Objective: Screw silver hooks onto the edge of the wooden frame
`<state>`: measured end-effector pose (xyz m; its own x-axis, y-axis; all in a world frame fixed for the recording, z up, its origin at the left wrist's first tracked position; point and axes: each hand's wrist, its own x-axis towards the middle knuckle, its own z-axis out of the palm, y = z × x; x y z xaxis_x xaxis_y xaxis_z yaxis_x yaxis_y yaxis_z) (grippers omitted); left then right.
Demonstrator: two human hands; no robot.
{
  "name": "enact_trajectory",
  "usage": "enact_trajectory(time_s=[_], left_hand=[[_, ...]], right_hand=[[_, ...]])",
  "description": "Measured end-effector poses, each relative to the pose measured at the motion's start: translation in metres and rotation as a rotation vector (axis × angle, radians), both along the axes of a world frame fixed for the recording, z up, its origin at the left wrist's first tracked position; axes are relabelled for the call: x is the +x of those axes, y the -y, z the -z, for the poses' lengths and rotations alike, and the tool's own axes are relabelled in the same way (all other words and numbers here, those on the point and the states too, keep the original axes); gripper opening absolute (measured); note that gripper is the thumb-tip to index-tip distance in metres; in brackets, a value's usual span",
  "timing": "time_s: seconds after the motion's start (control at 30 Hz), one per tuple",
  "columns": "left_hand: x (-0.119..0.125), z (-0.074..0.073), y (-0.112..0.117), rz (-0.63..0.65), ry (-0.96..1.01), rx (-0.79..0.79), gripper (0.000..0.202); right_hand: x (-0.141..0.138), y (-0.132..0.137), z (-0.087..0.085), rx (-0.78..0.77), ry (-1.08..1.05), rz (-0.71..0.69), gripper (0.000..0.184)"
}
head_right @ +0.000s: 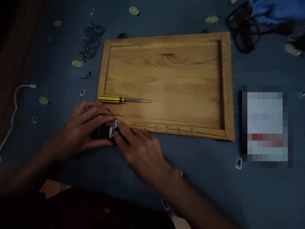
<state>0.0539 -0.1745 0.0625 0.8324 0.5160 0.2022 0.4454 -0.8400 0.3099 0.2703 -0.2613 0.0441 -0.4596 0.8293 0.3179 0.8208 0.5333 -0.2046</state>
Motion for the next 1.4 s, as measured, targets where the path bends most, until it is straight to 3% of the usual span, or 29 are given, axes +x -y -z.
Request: enact_trajectory(time_s=[0.1, 0.23, 0.37, 0.53, 0.87, 1.4], left_hand=[[-0.001, -0.006, -0.003, -0.028, 0.088, -0.002, 0.038], [-0.002, -0.015, -0.008, -0.101, 0.21, -0.039, 0.007], [-0.007, -0.015, -0.015, -0.272, 0.289, -0.052, 0.009], [-0.015, -0.004, -0.026, -0.405, 0.381, 0.001, 0.016], [-0.025, 0.015, -0.044, -0.444, 0.366, 0.069, 0.022], [-0.029, 0.022, -0.05, -0.433, 0.304, 0.099, 0.025]], right_hand=[[0.0, 0.0, 0.0, 0.018, -0.007, 0.004, 0.038], [0.0, -0.001, 0.002, 0.029, -0.031, -0.006, 0.04], [0.001, -0.001, 0.003, 0.016, -0.046, -0.01, 0.038], [0.0, 0.0, 0.003, 0.043, -0.053, 0.012, 0.037], [-0.001, 0.0, 0.006, 0.048, -0.035, 0.014, 0.036], [-0.001, -0.001, 0.005, 0.043, -0.02, 0.016, 0.033]])
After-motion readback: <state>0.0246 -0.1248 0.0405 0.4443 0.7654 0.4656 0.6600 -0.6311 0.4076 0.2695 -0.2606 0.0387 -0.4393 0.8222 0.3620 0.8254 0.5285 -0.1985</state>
